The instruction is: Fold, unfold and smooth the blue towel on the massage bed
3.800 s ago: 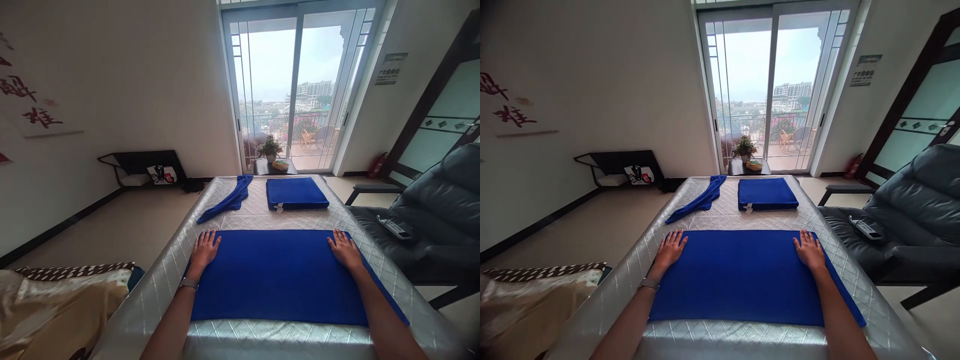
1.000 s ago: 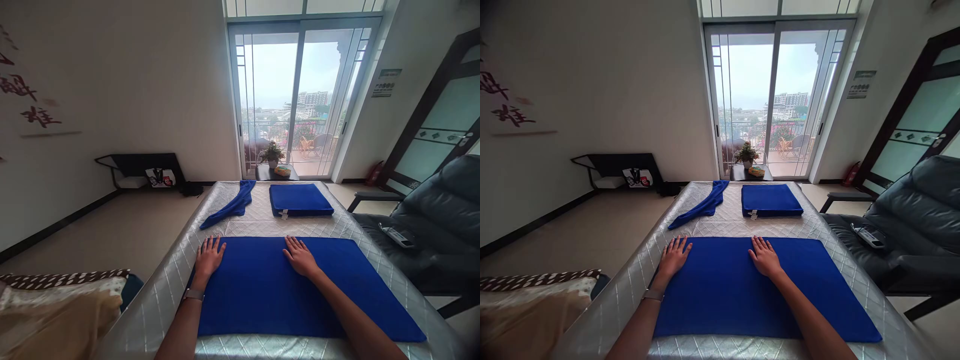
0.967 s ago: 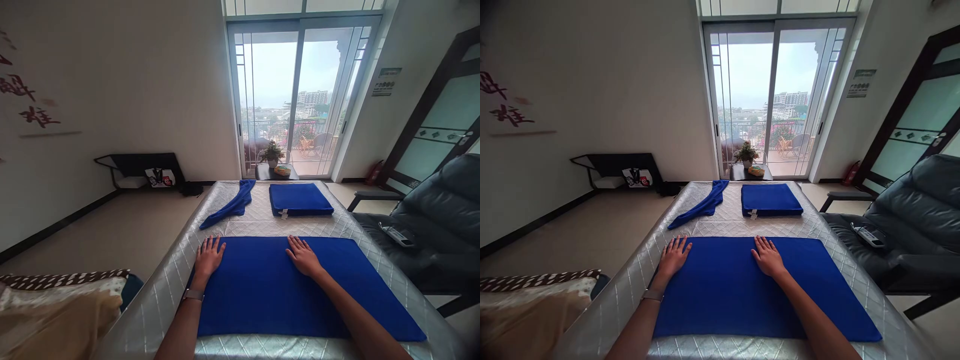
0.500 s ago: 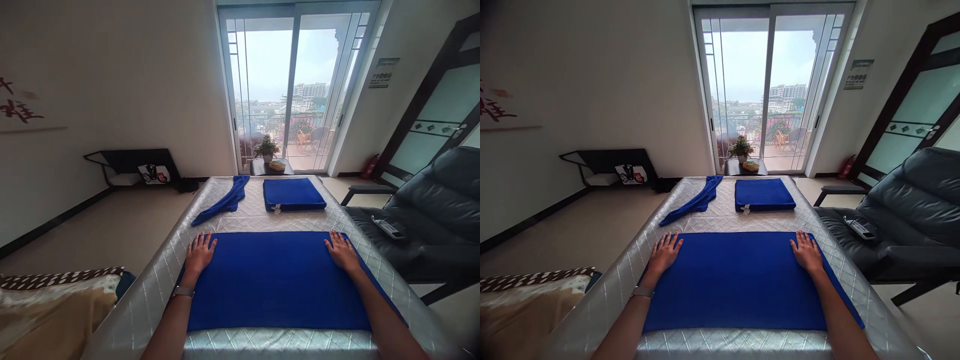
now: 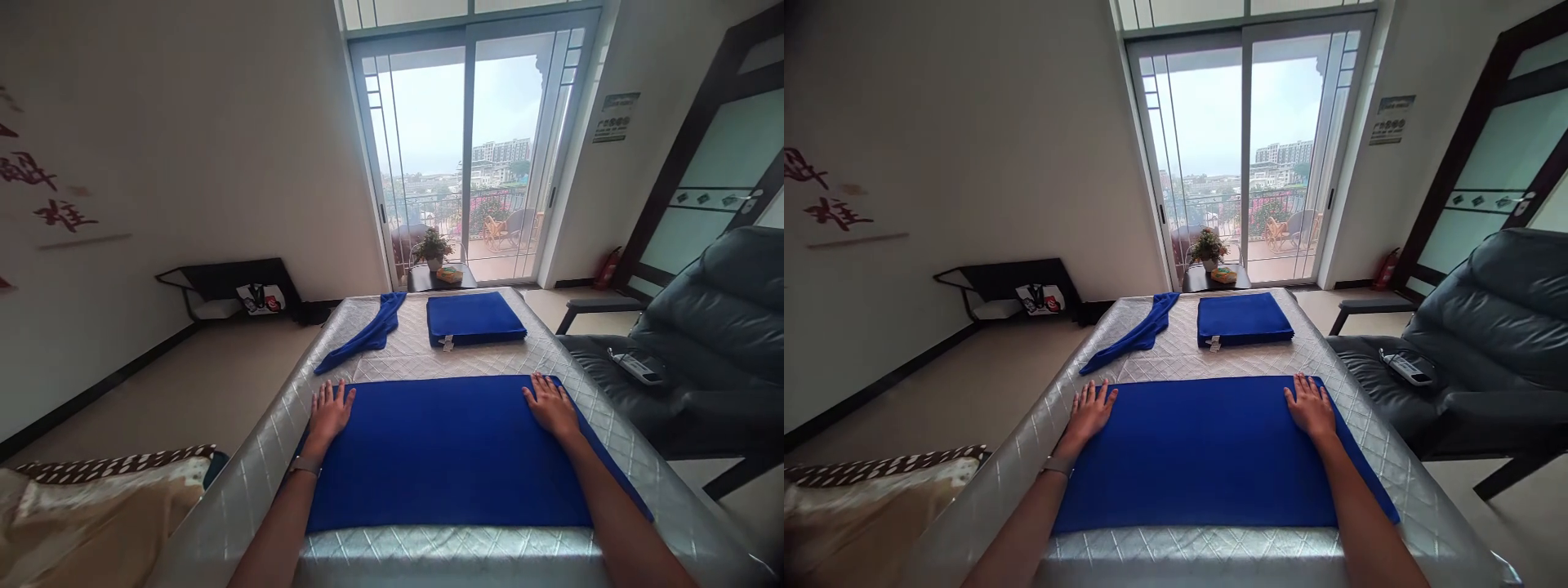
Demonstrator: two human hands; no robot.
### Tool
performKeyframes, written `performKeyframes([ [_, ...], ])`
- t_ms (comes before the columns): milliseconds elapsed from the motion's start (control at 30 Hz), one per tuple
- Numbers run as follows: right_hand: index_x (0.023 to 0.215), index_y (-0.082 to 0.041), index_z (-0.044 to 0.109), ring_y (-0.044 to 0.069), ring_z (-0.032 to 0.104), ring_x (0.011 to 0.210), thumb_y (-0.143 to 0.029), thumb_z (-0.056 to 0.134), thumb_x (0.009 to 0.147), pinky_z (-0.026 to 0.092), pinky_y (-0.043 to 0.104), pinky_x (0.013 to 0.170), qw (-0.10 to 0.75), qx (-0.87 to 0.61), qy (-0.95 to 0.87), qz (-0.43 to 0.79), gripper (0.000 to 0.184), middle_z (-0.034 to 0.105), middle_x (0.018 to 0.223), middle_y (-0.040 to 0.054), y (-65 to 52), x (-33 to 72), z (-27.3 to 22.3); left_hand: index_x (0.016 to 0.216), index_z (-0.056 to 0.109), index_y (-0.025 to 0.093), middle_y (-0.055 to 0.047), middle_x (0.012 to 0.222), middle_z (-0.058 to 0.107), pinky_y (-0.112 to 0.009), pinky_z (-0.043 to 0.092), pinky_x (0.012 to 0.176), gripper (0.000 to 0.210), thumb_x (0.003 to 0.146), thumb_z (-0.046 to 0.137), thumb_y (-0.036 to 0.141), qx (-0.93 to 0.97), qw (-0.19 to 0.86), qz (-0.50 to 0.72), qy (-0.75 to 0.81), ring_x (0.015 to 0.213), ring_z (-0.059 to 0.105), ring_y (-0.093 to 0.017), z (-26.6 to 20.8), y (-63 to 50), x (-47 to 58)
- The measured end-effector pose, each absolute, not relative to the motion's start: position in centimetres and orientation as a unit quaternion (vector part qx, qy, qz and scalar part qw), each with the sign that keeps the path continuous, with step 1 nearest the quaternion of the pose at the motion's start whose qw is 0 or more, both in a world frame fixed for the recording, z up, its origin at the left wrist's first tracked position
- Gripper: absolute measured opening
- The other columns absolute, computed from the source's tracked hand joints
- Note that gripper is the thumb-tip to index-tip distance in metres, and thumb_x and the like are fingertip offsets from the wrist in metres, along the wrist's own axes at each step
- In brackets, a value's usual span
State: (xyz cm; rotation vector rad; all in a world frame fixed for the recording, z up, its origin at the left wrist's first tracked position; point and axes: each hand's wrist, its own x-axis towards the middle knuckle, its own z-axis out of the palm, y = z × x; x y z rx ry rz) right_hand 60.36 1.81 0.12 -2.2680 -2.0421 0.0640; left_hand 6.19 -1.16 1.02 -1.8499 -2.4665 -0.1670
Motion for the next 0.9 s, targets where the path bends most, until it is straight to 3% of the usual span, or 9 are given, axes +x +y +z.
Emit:
performKeyframes([
  [100, 0.16, -0.014, 0.029, 0.021, 0.021, 0.154, -0.046, 0.02, 0.102, 0.012, 0.043, 0.126, 0.051, -0.744, -0.666, 0.014, 0.067, 0.025, 0.167, 0.0049, 1.8, 60.3, 0.0, 0.157, 0.035, 0.013, -0.019, 0.165, 0.03, -0.054, 0.025, 0.122, 0.071, 0.103, 0.02, 0.057, -0.656, 0.019, -0.109, -0.746, 0.154, 0.022, -0.033, 1.3, -0.3, 10.9],
  [233, 0.161, -0.013, 0.027, 0.022, 0.019, 0.154, -0.046, 0.021, 0.102, 0.01, 0.043, 0.126, 0.047, -0.746, -0.664, 0.015, 0.068, 0.023, 0.168, 0.0053, 1.7, 60.2, 0.1, 0.153, 0.043, 0.018, -0.014, 0.164, 0.035, -0.049, 0.025, 0.124, 0.065, 0.104, 0.022, 0.056, -0.776, -0.039, -0.123, -0.617, 0.153, 0.027, -0.027, 1.5, 0.4, 19.8],
  [400, 0.161, -0.015, 0.026, 0.021, 0.018, 0.155, -0.046, 0.022, 0.102, 0.009, 0.041, 0.126, 0.036, -0.754, -0.656, 0.016, 0.067, 0.021, 0.168, 0.004, 1.6, 60.1, 0.3, 0.157, 0.037, 0.021, -0.009, 0.165, 0.032, -0.047, 0.02, 0.127, 0.069, 0.103, 0.017, 0.059, -0.8, -0.062, -0.109, -0.586, 0.154, 0.022, -0.024, 1.0, 0.1, 25.4],
  [567, 0.161, -0.015, 0.026, 0.022, 0.018, 0.154, -0.046, 0.021, 0.102, 0.01, 0.042, 0.126, 0.03, -0.753, -0.657, 0.009, 0.067, 0.021, 0.168, 0.0031, 1.5, 60.1, 0.4, 0.158, 0.035, 0.023, -0.006, 0.166, 0.032, -0.045, 0.019, 0.126, 0.069, 0.103, 0.016, 0.06, -0.772, -0.039, -0.093, -0.627, 0.154, 0.024, -0.023, 0.4, -0.1, 22.0],
  [900, 0.161, -0.013, 0.027, 0.023, 0.02, 0.154, -0.046, 0.019, 0.102, 0.013, 0.043, 0.126, 0.029, -0.75, -0.661, 0.007, 0.068, 0.023, 0.168, 0.0046, 1.5, 60.2, 0.4, 0.159, 0.029, 0.019, -0.014, 0.167, 0.026, -0.05, 0.021, 0.124, 0.066, 0.105, 0.024, 0.054, -0.658, 0.003, -0.038, -0.752, 0.154, 0.024, -0.028, 0.0, -1.1, 5.2],
])
